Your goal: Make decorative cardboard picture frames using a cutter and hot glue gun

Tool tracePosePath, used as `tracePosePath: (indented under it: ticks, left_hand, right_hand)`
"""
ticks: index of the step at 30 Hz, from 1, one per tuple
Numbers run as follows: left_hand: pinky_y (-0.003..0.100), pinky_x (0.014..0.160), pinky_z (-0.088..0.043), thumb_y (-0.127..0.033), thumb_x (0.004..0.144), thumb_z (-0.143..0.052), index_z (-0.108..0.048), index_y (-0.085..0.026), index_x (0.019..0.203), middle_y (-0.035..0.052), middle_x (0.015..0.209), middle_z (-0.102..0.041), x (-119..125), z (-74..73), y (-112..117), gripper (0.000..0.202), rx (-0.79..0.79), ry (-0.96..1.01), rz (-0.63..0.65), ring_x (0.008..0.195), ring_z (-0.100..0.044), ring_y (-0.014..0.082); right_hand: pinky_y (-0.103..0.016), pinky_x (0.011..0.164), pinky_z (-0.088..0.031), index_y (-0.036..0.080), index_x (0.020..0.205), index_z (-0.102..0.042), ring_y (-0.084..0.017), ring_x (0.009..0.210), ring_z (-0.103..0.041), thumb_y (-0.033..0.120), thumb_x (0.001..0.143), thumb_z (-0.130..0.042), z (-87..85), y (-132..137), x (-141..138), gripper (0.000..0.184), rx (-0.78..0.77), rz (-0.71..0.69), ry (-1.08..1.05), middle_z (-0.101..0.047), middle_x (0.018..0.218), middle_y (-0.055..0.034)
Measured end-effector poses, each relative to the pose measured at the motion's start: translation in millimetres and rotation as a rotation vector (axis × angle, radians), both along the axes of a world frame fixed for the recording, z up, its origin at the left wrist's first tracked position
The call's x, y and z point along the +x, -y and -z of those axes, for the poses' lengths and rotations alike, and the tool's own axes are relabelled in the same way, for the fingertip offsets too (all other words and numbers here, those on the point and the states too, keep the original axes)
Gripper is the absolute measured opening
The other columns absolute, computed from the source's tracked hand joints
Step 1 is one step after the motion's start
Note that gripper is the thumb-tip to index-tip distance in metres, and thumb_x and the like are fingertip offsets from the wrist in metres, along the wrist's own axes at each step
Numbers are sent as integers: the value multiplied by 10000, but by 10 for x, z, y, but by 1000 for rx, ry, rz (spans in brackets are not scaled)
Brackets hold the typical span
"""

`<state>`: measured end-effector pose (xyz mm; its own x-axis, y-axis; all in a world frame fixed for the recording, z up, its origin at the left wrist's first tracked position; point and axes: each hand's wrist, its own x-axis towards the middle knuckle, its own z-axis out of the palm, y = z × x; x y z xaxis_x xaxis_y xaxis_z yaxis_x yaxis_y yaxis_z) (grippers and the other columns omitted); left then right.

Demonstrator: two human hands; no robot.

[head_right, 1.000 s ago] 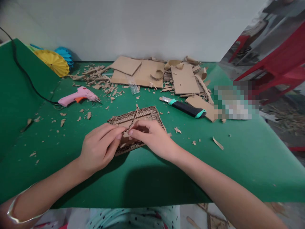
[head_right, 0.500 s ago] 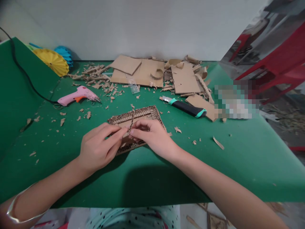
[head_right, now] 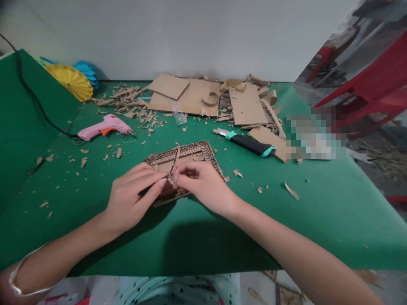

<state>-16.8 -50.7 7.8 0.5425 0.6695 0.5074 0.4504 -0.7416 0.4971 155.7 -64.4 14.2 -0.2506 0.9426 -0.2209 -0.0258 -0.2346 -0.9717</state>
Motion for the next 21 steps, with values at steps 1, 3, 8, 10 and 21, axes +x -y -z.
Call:
tracePosePath:
  ticks: [1, 3, 8, 10, 21]
  left_hand:
    - [255, 627, -445, -158, 855, -485, -661, -169, 868, 13, 717, -655, 7, -19, 0, 177, -128, 52, 10, 647, -535, 117]
    - [235, 613, -446, -184, 874, -463, -663, -174, 832, 2, 691, -645, 16, -47, -3, 205, -311, 107, 16, 631, -553, 105]
    - [243, 622, -440, -184, 867, -471, -646, -164, 912, 11, 716, -650, 5, -2, -4, 182, -178, 76, -43, 636, -535, 111]
    - [257, 635, -434, -162, 853, -487, -635, -153, 950, 26, 749, -656, -3, 39, 0, 178, -27, 33, -30, 657, -515, 121]
    - [294, 584, -365, -141, 797, -562, -636, -177, 922, 7, 707, -677, -30, 15, -15, 149, 496, -233, -15, 671, -540, 159]
  right_hand:
    - [-224, 591, -426, 153, 657, -575, -74, 581, -512, 146, 689, -556, -5, 0, 3, 38, 8, -1, -3, -558, 619, 36]
    - [-231, 586, -421, 155, 666, -564, -78, 577, -508, 161, 708, -550, -9, -4, 18, 45, 24, 11, 0, -564, 626, 30]
    - [-242, 596, -411, 154, 626, -553, -86, 580, -498, 204, 758, -535, -1, -6, 65, 142, 75, -1, 59, -549, 605, 24]
    - [-241, 607, -420, 151, 647, -569, -85, 590, -508, 234, 771, -541, 9, -1, 66, 152, 30, -56, 31, -567, 631, 17]
    - [-222, 551, -421, 143, 673, -563, -76, 538, -510, 177, 707, -553, 38, -3, 35, 50, -136, -76, -150, -575, 596, 20]
